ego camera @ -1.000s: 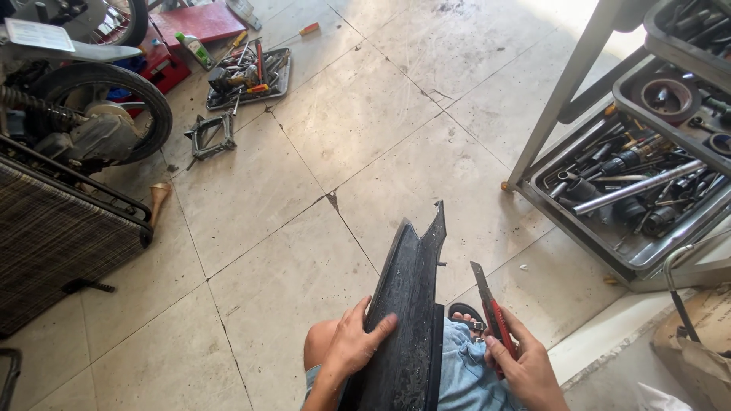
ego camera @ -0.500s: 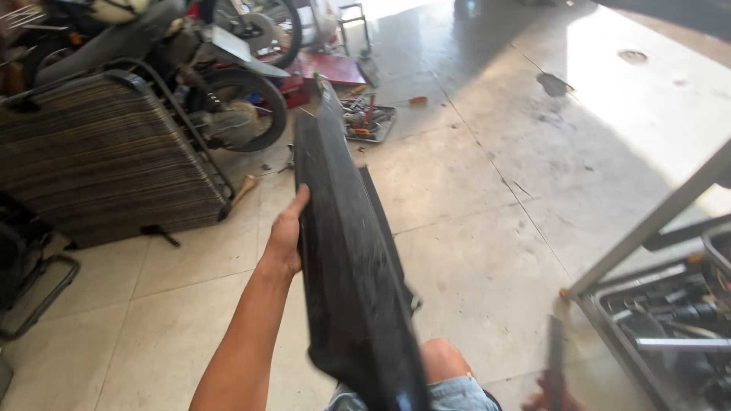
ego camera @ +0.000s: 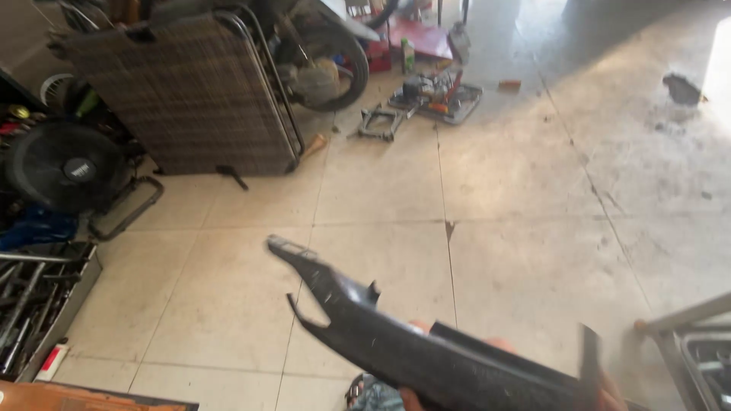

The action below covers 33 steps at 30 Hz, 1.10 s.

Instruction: The recorder is using a blade to scrape and trim the edges of a black plastic motorcycle fender.

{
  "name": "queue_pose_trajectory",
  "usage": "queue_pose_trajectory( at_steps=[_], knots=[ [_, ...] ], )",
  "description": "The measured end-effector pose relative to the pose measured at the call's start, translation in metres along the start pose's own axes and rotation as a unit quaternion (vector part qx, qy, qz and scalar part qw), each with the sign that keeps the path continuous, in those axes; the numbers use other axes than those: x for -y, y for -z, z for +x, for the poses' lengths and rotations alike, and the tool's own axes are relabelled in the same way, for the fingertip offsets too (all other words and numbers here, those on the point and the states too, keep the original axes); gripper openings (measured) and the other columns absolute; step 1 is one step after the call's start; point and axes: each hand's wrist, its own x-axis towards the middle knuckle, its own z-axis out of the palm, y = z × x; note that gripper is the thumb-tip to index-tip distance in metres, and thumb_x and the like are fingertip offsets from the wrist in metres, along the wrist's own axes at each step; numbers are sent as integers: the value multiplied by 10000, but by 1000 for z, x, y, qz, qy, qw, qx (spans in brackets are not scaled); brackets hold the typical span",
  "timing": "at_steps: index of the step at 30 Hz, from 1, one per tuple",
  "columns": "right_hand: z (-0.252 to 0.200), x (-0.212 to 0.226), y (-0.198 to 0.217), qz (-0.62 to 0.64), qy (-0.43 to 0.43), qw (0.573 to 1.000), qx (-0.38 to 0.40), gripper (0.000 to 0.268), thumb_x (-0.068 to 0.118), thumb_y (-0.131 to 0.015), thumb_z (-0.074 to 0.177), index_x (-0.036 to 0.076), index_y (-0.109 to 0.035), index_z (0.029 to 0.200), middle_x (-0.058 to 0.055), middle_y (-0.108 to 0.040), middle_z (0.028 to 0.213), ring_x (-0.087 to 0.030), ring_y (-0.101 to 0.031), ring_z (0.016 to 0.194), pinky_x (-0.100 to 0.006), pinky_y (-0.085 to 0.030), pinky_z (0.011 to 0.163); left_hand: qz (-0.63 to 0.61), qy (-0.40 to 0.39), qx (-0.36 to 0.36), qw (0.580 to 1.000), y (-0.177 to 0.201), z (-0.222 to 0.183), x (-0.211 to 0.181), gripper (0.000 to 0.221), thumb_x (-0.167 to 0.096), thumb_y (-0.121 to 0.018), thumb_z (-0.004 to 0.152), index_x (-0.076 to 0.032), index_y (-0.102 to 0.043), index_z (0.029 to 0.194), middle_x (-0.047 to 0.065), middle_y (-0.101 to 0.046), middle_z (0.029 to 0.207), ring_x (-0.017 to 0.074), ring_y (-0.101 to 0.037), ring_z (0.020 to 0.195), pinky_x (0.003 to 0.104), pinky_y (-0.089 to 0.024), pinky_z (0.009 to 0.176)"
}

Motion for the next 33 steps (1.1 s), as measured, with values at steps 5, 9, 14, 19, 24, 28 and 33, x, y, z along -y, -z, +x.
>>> queue_pose_trajectory(
  at_steps=[5, 9, 14, 19, 24, 28, 33],
  knots=[
    [-66, 35, 116, -200, 249, 941, -112, 541, -2, -656, 787, 16, -525, 1311, -241, -610, 1321, -352, -633, 951, -439, -545, 803, 287, -84, 130, 945, 90, -68, 137, 421, -416, -701, 555, -130, -425, 695, 13, -515, 640, 172, -505, 548, 368, -454, 505],
    [-80, 78, 102, -238, 51, 963, -117, 489, 100, -700, 860, 70, -614, 1341, -207, -754, 582, -309, -699, 354, -375, -512, 401, 129, 133, -193, 963, 169, -95, 278, 866, -403, -756, 690, -40, -434, 1408, 168, -665, 1132, 305, -734, 969, 487, -605, 870],
    [-77, 90, 86, -235, 45, 967, -83, 442, 171, -671, 882, 103, -619, 1315, -166, -732, 542, -305, -694, 350, -367, -470, 431, 519, -392, -103, 753, 147, -59, 50, 575, -497, -742, 804, -151, -464, 1170, 38, -487, 1057, 173, -531, 951, 328, -489, 846],
    [-79, 116, 58, -259, 40, 965, -25, 434, 155, -701, 859, 141, -646, 1289, -135, -731, 514, -254, -684, 381, -337, -477, 414, 610, -356, 190, 682, 114, 13, -38, 760, -681, -632, 875, -118, -504, 1369, 164, -454, 1431, 354, -450, 1359, 541, -359, 1143],
    [-55, 106, 62, -252, 129, 959, -20, 378, 96, -722, 828, 106, -695, 1205, -98, -727, 504, -187, -631, 342, -306, -492, 358, 577, 136, 390, 705, 116, 41, -19, 650, -496, -844, 695, -152, -672, 1220, 52, -780, 911, 171, -741, 728, 315, -594, 701],
    [-53, 101, 74, -224, 180, 946, -149, 512, 48, -740, 812, 80, -648, 1314, -96, -806, 887, -202, -719, 534, -319, -573, 473, 495, 185, 298, 795, 116, 18, 25, 546, -553, -841, 708, -102, -738, 997, 34, -795, 836, 142, -758, 710, 274, -601, 686],
    [-65, 55, 71, -334, 194, 917, -99, 605, 58, -603, 861, 187, -540, 1448, -63, -727, 1265, -203, -747, 1046, -358, -597, 887, 478, 119, 206, 846, 97, -4, 47, 371, -344, -656, 898, -105, -677, 1181, 81, -784, 1100, 264, -753, 1019, 397, -572, 878]
  ],
)
